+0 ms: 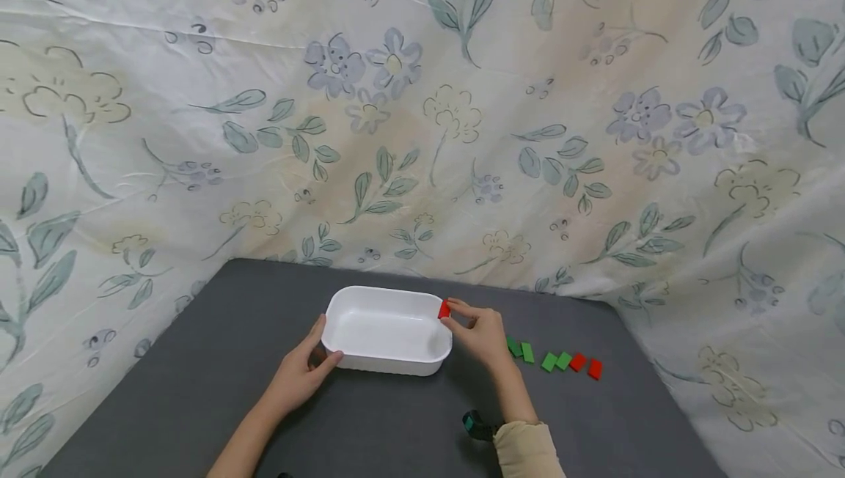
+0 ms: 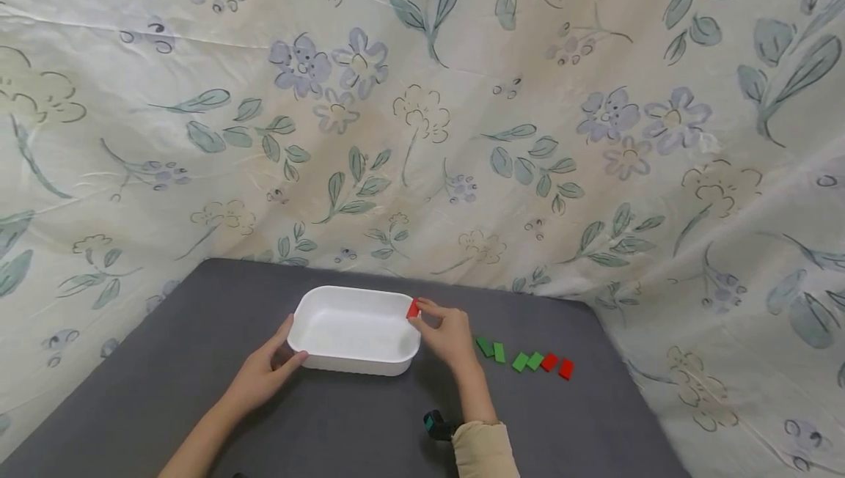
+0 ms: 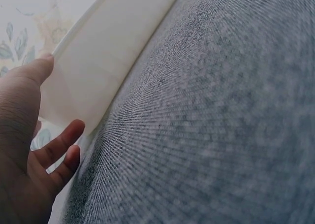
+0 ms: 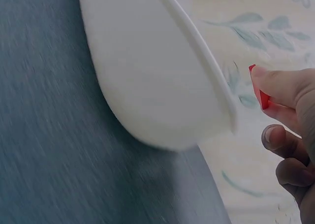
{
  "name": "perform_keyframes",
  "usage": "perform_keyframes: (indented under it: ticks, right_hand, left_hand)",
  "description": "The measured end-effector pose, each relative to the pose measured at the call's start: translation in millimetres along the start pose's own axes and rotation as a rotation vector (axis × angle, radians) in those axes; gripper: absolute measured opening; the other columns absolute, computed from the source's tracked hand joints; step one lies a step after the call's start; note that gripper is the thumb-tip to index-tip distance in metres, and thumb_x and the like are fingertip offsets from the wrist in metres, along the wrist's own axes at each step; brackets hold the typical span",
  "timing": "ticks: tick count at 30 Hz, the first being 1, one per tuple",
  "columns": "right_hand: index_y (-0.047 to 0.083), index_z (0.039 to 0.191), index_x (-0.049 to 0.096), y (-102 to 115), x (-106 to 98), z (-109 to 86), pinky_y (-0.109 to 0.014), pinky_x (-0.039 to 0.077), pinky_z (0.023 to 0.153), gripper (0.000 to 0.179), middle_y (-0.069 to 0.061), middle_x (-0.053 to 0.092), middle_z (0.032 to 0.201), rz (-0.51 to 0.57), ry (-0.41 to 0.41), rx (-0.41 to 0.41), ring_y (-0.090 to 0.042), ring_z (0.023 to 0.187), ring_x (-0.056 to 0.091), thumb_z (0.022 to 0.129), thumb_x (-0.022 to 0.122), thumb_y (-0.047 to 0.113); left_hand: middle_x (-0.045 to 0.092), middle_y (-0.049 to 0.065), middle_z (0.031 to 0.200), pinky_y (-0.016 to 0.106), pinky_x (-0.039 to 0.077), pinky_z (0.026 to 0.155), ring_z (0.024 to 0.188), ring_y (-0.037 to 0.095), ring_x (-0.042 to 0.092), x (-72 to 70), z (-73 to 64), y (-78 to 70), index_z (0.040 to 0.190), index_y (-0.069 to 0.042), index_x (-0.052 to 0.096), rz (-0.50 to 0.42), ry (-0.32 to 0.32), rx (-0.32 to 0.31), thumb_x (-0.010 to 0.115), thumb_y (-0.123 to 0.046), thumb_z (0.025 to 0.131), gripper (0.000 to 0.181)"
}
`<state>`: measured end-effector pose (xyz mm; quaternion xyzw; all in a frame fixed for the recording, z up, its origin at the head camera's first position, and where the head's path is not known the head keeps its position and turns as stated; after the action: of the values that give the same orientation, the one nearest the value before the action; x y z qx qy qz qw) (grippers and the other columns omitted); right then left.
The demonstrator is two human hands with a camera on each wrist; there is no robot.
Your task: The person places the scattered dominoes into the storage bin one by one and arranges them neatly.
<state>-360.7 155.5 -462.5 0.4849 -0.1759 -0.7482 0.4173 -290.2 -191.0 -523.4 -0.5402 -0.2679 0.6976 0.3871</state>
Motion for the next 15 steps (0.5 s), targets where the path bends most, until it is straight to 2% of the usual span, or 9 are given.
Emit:
perform_keyframes:
  ticks: [6,10,15]
  right_hand:
    - [0.009,0.119,0.082,19.4,27.6,5.0,-0.023,0.029,0.043,0.033,-0.004,0.079,0.120,-0.003,0.047,-0.058,0.002,0.039,0.027,0.088,0.088,0.019]
    - [0.009,0.120,0.082,30.0,41.6,9.0,-0.022,0.033,0.045,0.033,-0.003,0.079,0.120,0.005,0.089,-0.081,0.005,0.040,0.026,0.089,0.088,0.019]
    - [0.009,0.122,0.081,38.0,56.2,14.4,-0.021,0.040,0.049,0.034,-0.004,0.078,0.123,-0.008,0.143,-0.077,-0.001,0.049,0.035,0.090,0.087,0.021]
  left_hand:
    - [0.032,0.015,0.171,0.024,0.049,0.068,0.087,0.007,0.058,-0.9,2.3,2.2,0.167,-0.005,0.028,-0.021,0.008,-0.002,0.076,-0.035,0.100,0.088]
    - [0.035,0.017,0.170,0.025,0.049,0.068,0.086,0.007,0.058,-1.9,3.0,1.5,0.167,-0.004,0.028,-0.021,0.007,0.011,0.076,-0.034,0.100,0.088]
    - [0.039,0.017,0.167,0.025,0.049,0.069,0.087,0.007,0.057,-2.4,3.0,1.8,0.167,-0.003,0.029,-0.017,0.006,0.009,0.076,-0.034,0.100,0.088]
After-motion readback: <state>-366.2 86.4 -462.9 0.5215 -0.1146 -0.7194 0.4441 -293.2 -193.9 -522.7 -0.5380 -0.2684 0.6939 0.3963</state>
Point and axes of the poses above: each hand's wrist, its own z-axis towards the middle knuckle, its own x-axis out of the palm, y = z × x, the point moved 3 cm from there along z, towards the middle knuckle
